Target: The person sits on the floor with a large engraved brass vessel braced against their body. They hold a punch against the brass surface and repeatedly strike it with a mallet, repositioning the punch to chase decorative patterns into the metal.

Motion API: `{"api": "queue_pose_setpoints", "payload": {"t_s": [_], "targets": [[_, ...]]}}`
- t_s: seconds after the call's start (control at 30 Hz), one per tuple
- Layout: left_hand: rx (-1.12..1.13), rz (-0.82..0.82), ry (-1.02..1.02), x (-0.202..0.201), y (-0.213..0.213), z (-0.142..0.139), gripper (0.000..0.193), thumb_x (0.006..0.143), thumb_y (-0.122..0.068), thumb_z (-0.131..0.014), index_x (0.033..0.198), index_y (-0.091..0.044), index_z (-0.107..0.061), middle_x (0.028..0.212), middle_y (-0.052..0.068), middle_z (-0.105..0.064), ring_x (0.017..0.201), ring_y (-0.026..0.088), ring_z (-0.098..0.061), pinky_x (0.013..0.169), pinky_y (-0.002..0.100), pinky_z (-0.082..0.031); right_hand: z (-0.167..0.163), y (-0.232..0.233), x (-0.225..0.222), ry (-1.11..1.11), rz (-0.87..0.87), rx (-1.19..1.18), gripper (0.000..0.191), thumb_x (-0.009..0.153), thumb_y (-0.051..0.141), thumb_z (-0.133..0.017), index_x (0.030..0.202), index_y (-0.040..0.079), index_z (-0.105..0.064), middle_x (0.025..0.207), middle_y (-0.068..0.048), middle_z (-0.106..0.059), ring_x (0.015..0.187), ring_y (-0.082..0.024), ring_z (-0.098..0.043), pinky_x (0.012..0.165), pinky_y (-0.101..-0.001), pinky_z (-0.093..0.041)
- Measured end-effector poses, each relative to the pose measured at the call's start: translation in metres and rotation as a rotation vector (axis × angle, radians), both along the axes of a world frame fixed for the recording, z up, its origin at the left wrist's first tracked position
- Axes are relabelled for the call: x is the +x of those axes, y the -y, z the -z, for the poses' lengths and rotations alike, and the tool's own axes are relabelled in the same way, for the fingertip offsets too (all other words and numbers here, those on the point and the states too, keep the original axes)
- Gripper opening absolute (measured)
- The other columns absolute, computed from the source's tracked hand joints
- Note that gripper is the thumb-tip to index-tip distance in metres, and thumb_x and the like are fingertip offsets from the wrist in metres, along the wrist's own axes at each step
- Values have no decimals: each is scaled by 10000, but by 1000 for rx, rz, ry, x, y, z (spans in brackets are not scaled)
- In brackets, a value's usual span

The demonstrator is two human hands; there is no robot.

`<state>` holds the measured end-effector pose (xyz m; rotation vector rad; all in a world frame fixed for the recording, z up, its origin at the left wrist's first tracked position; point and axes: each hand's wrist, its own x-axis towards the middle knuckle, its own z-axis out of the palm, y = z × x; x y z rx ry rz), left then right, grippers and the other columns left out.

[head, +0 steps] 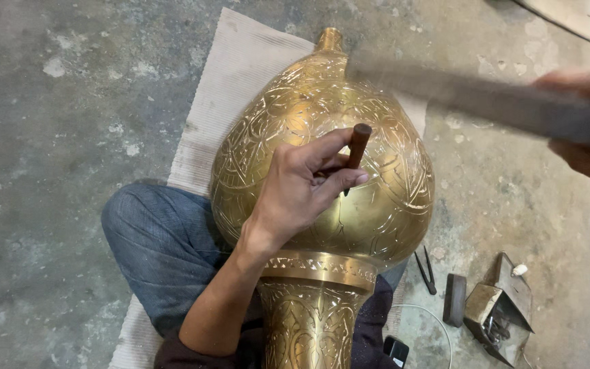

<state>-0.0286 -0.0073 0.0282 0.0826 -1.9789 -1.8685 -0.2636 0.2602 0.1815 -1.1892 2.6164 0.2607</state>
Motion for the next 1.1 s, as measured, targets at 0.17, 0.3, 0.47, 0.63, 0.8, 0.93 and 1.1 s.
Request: {"api": "queue_pose_setpoints", "payload": {"t_s": [0.17,0.3,0.47,0.63,0.8,0.93,1.1], "targets": [[-10,23,-70,-3,3,0,458,899,-134,-797,1330,-71,-655,973,92,-804,825,140,-810,734,266,-675,-2,6,27,11,-241,-164,491,819,-27,-710,1302,49,-670,913,-92,-691,762,-224,-692,709,-352,-570],[-32,43,-28,-5,6,0,434,893,-123,-798,1306,-74,-673,931,95,-813,823,149,-805,728,275,-646,-3,16,46,137,170,-275,469,858,-12,-728,1315,31,-631,942,-92,-668,787,-245,-695,730,-365,-582],[-67,77,-21,-6,5,-2,415,905,-140,-777,1301,-93,-665,947,86,-810,758,123,-807,693,247,-672,-4,14,56,20,-258,-254,522,749,-41,-676,1268,-13,-624,1005,-133,-710,886,-256,-727,792,-399,-601],[-99,89,19,-4,6,1,375,908,-166,-806,1267,-129,-707,923,96,-814,759,153,-786,686,297,-616,1,6,58,31,96,-87,438,892,30,-724,1317,86,-634,916,-127,-711,744,-239,-723,676,-391,-640],[-57,60,-60,-1,5,2,423,889,-149,-807,1291,-102,-685,886,74,-792,741,97,-752,667,285,-603,3,2,68,91,2,-453,355,869,26,-666,1207,-25,-570,1013,-180,-673,807,-226,-675,694,-375,-594],[-50,62,-29,1,5,-2,379,888,-158,-824,1243,-109,-703,790,53,-768,650,58,-704,577,279,-545,0,7,70,-45,125,-111,406,923,17,-692,1321,55,-621,858,-111,-717,664,-197,-678,605,-352,-572],[-101,72,57,0,7,-4,389,867,-165,-837,1231,-90,-723,680,100,-703,556,122,-603,522,322,-460,-5,30,72,2,68,-321,234,958,-8,-666,1189,-34,-638,904,-166,-686,762,-248,-703,699,-379,-613]]}}
